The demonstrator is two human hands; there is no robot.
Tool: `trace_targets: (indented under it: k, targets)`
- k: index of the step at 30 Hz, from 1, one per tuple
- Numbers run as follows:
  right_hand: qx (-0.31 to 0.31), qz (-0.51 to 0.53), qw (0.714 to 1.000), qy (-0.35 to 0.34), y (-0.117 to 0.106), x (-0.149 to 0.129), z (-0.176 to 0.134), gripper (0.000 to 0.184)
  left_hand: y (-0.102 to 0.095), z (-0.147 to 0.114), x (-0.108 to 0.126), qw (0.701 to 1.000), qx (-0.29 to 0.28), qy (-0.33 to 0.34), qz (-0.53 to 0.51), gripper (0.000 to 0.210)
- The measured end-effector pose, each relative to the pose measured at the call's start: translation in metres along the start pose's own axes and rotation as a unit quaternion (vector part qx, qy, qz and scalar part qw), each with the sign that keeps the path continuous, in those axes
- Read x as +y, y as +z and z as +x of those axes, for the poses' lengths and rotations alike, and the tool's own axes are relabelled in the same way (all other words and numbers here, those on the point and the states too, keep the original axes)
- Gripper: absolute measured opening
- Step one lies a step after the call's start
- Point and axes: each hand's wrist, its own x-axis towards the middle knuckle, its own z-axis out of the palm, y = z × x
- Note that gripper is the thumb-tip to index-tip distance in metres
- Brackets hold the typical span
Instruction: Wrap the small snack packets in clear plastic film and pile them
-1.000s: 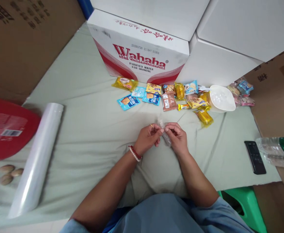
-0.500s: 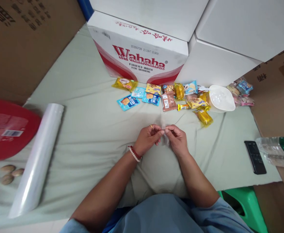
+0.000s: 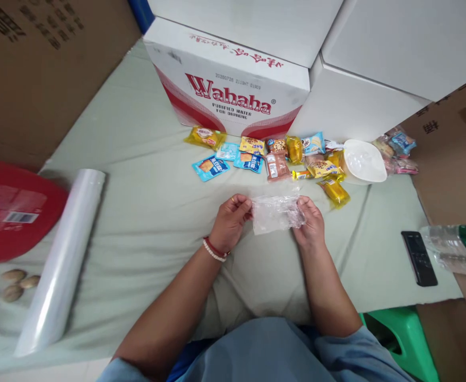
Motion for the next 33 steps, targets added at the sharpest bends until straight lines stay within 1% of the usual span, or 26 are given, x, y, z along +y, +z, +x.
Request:
trace_targets:
  k: [3, 6, 8, 9, 10, 11, 12, 13, 14, 15, 16, 17, 18, 19, 20, 21, 22, 23, 24, 26, 27, 28, 29, 30, 32, 33]
  targets:
    - [-0.003, 0.001, 1.000, 0.021, -0.001, -0.004, 0.001, 0.044, -0.003, 0.001, 0.001, 0.997, -0.007, -0.044, -0.060, 0.046]
    - [0.001, -0.012, 1.000, 0.013, 0.000, -0.001, 0.000, 0.042, -0.004, 0.003, -0.005, 0.995, -0.032, -0.061, -0.067, 0.047]
    - [0.001, -0.018, 1.000, 0.006, -0.001, 0.000, 0.000, 0.041, -0.004, 0.004, -0.011, 0.999, -0.026, -0.030, -0.020, 0.053]
    - [-0.004, -0.018, 1.000, 0.005, -0.001, 0.001, 0.000, 0.041, -0.003, 0.004, -0.013, 1.000, -0.006, 0.006, 0.028, 0.058]
    - [-0.012, -0.018, 1.000, 0.006, -0.002, 0.001, 0.000, 0.040, -0.003, 0.003, -0.015, 0.994, 0.029, 0.060, 0.090, 0.063]
    - [-0.021, -0.018, 1.000, 0.007, -0.002, 0.000, 0.000, 0.040, -0.003, 0.002, -0.015, 0.976, 0.069, 0.127, 0.165, 0.065]
    - [-0.030, -0.018, 0.999, 0.007, -0.002, 0.000, 0.000, 0.040, -0.003, 0.000, -0.015, 0.942, 0.107, 0.204, 0.243, 0.062]
    - [-0.038, -0.018, 0.999, 0.007, -0.002, -0.001, 0.000, 0.041, -0.002, -0.003, -0.014, 0.899, 0.128, 0.279, 0.313, 0.055]
    - [-0.044, -0.018, 0.999, 0.007, -0.001, -0.002, -0.001, 0.041, -0.002, -0.007, -0.012, 0.852, 0.127, 0.347, 0.371, 0.044]
    - [-0.048, -0.019, 0.999, 0.006, 0.000, -0.002, -0.002, 0.042, -0.001, -0.011, -0.011, 0.809, 0.105, 0.403, 0.415, 0.035]
    - [-0.051, -0.021, 0.998, 0.006, 0.002, -0.001, -0.003, 0.042, 0.001, -0.015, -0.010, 0.773, 0.069, 0.445, 0.447, 0.030]
    - [-0.052, -0.024, 0.998, 0.004, 0.004, -0.001, -0.005, 0.043, 0.003, -0.019, -0.010, 0.747, 0.028, 0.472, 0.467, 0.029]
    - [-0.053, -0.029, 0.998, 0.000, 0.006, 0.001, -0.007, 0.043, 0.006, -0.022, -0.011, 0.730, -0.008, 0.487, 0.479, 0.033]
    - [-0.054, -0.036, 0.998, -0.005, 0.008, 0.002, -0.009, 0.042, 0.009, -0.025, -0.012, 0.723, -0.035, 0.491, 0.486, 0.036]
    - [-0.056, -0.045, 0.997, -0.010, 0.010, 0.004, -0.010, 0.041, 0.011, -0.027, -0.015, 0.724, -0.055, 0.484, 0.488, 0.034]
    - [-0.060, -0.053, 0.997, -0.016, 0.011, 0.006, -0.012, 0.040, 0.013, -0.028, -0.018, 0.736, -0.070, 0.466, 0.486, 0.027]
    - [-0.064, -0.060, 0.996, -0.021, 0.012, 0.007, -0.013, 0.039, 0.014, -0.027, -0.021, 0.759, -0.079, 0.435, 0.479, 0.017]
    - [-0.068, -0.065, 0.995, -0.026, 0.012, 0.009, -0.013, 0.038, 0.015, -0.026, -0.024, 0.791, -0.082, 0.390, 0.464, 0.012]
    - [-0.072, -0.067, 0.995, -0.032, 0.012, 0.010, -0.013, 0.037, 0.014, -0.025, -0.026, 0.831, -0.076, 0.335, 0.439, 0.013]
    - [-0.078, -0.068, 0.994, -0.043, 0.010, 0.011, -0.013, 0.036, 0.012, -0.020, -0.029, 0.910, -0.045, 0.208, 0.356, 0.020]
    - [-0.081, -0.070, 0.993, -0.050, 0.010, 0.011, -0.013, 0.036, 0.011, -0.017, -0.030, 0.941, -0.025, 0.151, 0.302, 0.024]
    - [-0.088, -0.076, 0.992, -0.057, 0.009, 0.012, -0.013, 0.035, 0.009, -0.014, -0.030, 0.963, -0.008, 0.108, 0.248, 0.028]
    - [-0.100, -0.085, 0.989, -0.066, 0.008, 0.013, -0.013, 0.033, 0.009, -0.011, -0.030, 0.977, 0.005, 0.078, 0.200, 0.032]
    - [-0.117, -0.100, 0.985, -0.079, 0.008, 0.014, -0.014, 0.032, 0.008, -0.009, -0.029, 0.985, 0.014, 0.062, 0.162, 0.035]
    - [-0.159, -0.150, 0.968, -0.120, 0.007, 0.017, -0.016, 0.033, 0.008, -0.007, -0.027, 0.991, 0.023, 0.053, 0.125, 0.039]
    - [-0.181, -0.188, 0.954, -0.146, 0.008, 0.018, -0.018, 0.033, 0.008, -0.007, -0.026, 0.991, 0.021, 0.054, 0.123, 0.040]
